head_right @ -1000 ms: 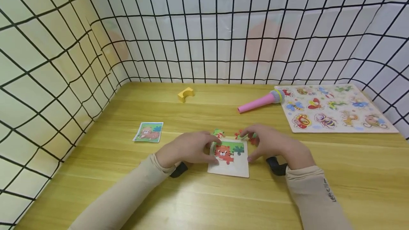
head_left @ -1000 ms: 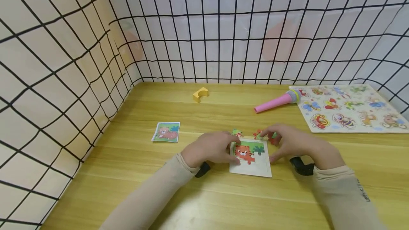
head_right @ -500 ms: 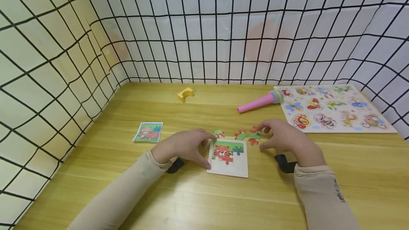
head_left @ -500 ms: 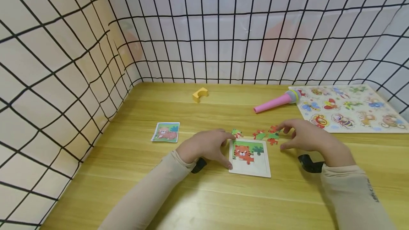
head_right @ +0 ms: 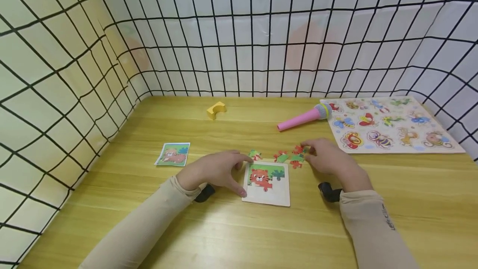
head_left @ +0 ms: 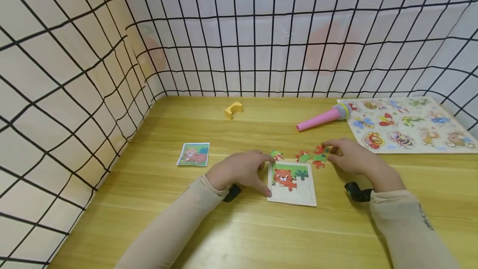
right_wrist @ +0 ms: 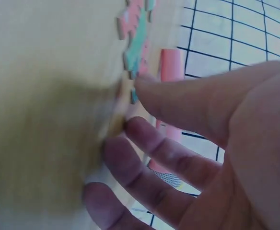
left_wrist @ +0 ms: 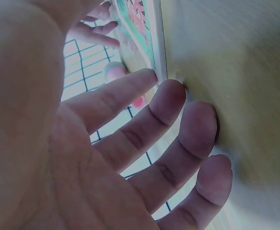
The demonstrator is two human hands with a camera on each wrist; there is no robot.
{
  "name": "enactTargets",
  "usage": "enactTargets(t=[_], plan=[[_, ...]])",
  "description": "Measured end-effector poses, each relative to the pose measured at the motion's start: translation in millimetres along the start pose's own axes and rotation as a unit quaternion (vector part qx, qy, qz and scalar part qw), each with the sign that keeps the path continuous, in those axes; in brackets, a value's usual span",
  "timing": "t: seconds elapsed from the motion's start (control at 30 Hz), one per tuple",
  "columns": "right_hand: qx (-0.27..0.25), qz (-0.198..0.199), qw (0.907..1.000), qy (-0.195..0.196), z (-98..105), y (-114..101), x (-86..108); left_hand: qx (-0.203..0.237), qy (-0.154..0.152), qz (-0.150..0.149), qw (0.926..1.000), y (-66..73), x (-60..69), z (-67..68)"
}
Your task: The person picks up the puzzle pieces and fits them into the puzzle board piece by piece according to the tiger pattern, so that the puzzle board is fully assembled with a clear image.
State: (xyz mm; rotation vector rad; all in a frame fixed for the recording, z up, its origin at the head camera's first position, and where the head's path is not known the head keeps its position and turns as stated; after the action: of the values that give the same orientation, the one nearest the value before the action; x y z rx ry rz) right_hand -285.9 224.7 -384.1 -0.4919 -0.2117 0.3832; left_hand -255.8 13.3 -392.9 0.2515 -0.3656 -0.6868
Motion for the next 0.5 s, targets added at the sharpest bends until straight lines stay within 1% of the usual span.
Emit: enactTargets(t=[0.13,0.27,0.5], plan=[[0.017,-0.008,0.9998,0.009,-2.3,3.2,-1.7,0.002,0.002,-0.002,1.0,-0.2,-0.8,0.2],[0.023,-0.016,0.9995,0.014,-4.8,5.5,-1.8,0.002,0.001,-0.002,1.0,-0.2,-1.3,-0.2],[0.006,-0.026,0.9993,0.028,-3.9,9.2,-1.0,0.009,0.001,-0.002,1.0,0.4,-1.6,-1.2]])
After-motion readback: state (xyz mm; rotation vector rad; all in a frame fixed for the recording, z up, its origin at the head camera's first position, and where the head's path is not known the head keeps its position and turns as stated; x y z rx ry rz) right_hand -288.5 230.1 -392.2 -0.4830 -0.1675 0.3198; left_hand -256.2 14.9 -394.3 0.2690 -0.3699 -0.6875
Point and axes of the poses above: each hand's wrist, its own x-axis away from the middle knuckle, its own z-axis out of the back of the hand, y = z × x, the point moved 10 cm from there along -x, towards the middle knuckle, and after that the axes turned 2 degrees about -x, right-handed, at the moved point
